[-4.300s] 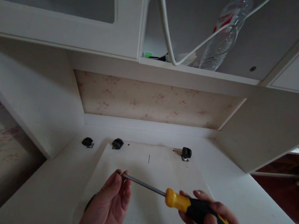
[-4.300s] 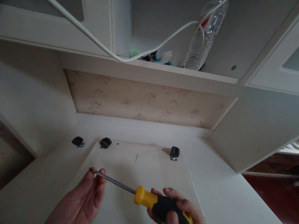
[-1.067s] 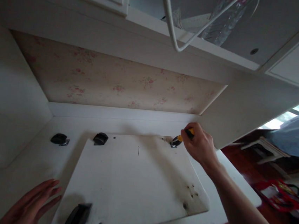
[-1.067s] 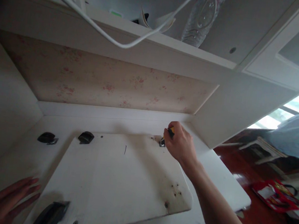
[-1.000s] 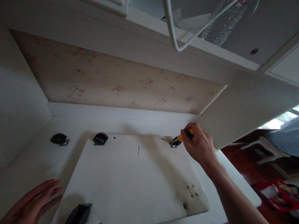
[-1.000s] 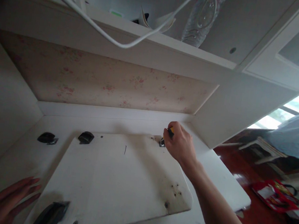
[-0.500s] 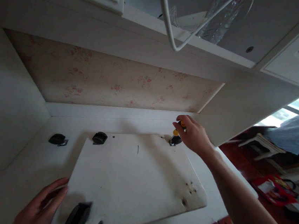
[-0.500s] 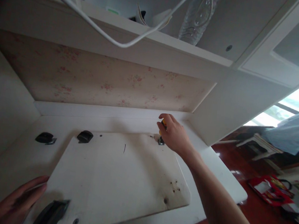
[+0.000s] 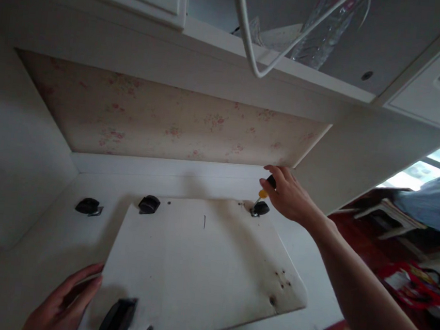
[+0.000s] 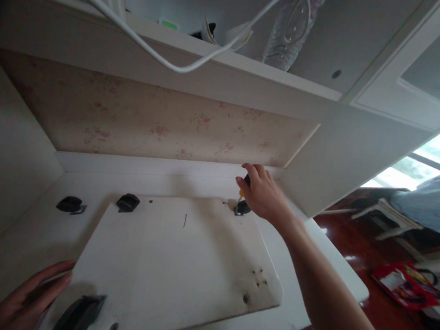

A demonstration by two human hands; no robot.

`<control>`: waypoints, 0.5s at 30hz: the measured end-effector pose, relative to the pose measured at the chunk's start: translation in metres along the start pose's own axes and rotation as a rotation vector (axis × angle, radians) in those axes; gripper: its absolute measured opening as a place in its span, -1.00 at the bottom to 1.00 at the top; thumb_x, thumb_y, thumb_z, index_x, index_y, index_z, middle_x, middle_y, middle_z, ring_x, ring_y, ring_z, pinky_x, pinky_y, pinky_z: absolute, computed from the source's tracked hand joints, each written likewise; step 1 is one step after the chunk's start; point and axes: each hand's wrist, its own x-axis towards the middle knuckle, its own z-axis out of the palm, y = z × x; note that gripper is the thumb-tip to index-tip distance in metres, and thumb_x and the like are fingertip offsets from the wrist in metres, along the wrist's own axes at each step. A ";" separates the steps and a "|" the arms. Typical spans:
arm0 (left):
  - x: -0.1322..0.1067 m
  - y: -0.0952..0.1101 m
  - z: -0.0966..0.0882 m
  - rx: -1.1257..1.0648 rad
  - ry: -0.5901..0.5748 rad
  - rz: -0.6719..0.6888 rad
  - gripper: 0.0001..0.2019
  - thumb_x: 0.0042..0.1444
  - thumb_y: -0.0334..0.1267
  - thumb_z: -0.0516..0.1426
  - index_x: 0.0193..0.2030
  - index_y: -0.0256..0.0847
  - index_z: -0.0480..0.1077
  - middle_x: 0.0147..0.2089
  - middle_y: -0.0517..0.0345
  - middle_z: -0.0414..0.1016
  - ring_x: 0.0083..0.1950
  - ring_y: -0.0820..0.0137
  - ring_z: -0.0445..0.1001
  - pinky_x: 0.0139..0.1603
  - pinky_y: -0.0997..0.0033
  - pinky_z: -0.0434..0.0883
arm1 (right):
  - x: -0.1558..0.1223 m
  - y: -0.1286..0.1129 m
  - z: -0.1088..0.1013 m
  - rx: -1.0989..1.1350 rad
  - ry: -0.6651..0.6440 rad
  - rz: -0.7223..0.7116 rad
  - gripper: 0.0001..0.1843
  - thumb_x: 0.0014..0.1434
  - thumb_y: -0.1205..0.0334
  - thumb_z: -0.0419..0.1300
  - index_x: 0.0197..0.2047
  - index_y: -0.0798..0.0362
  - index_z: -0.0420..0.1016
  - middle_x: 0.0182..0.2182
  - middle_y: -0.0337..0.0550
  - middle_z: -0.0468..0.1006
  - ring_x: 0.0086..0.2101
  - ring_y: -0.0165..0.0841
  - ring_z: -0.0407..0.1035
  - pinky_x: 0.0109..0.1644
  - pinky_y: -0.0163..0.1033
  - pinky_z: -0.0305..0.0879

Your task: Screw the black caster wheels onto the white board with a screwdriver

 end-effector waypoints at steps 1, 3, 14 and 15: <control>0.000 -0.001 0.000 0.006 -0.020 -0.039 -0.60 0.10 0.15 0.15 -0.02 0.02 0.50 -0.03 0.15 0.66 0.02 0.08 0.62 0.02 0.15 0.58 | 0.001 0.001 0.000 0.016 -0.009 -0.019 -0.51 0.40 0.07 -0.09 0.28 0.09 0.28 0.20 0.16 0.39 0.13 -0.06 0.38 0.12 0.04 0.38; 0.000 -0.002 -0.001 -0.012 -0.060 -0.104 -0.58 0.09 0.17 0.15 0.01 0.04 0.48 0.00 0.17 0.65 0.06 0.09 0.60 0.10 0.14 0.54 | 0.002 0.001 -0.001 0.028 -0.031 -0.027 -0.54 0.40 0.14 -0.11 0.28 0.07 0.27 0.22 0.12 0.38 0.08 -0.13 0.42 0.09 -0.04 0.40; 0.003 -0.009 -0.003 -0.101 -0.059 -0.062 -0.51 0.05 0.21 0.16 0.03 0.02 0.47 0.03 0.12 0.64 0.04 0.11 0.61 -0.05 0.25 0.59 | -0.003 -0.001 -0.003 -0.023 -0.104 -0.016 -0.66 0.37 0.09 -0.05 0.06 -0.02 0.43 -0.01 0.01 0.51 -0.16 -0.17 0.50 -0.13 -0.07 0.42; 0.008 -0.012 -0.005 -0.105 -0.052 -0.040 -0.51 0.06 0.20 0.14 0.05 0.01 0.46 0.00 0.10 0.65 0.00 0.12 0.63 -0.08 0.27 0.60 | -0.003 -0.004 -0.004 -0.071 -0.108 0.018 -0.66 0.37 0.04 -0.05 -0.01 -0.02 0.46 -0.08 0.01 0.52 -0.22 -0.15 0.51 -0.20 -0.05 0.41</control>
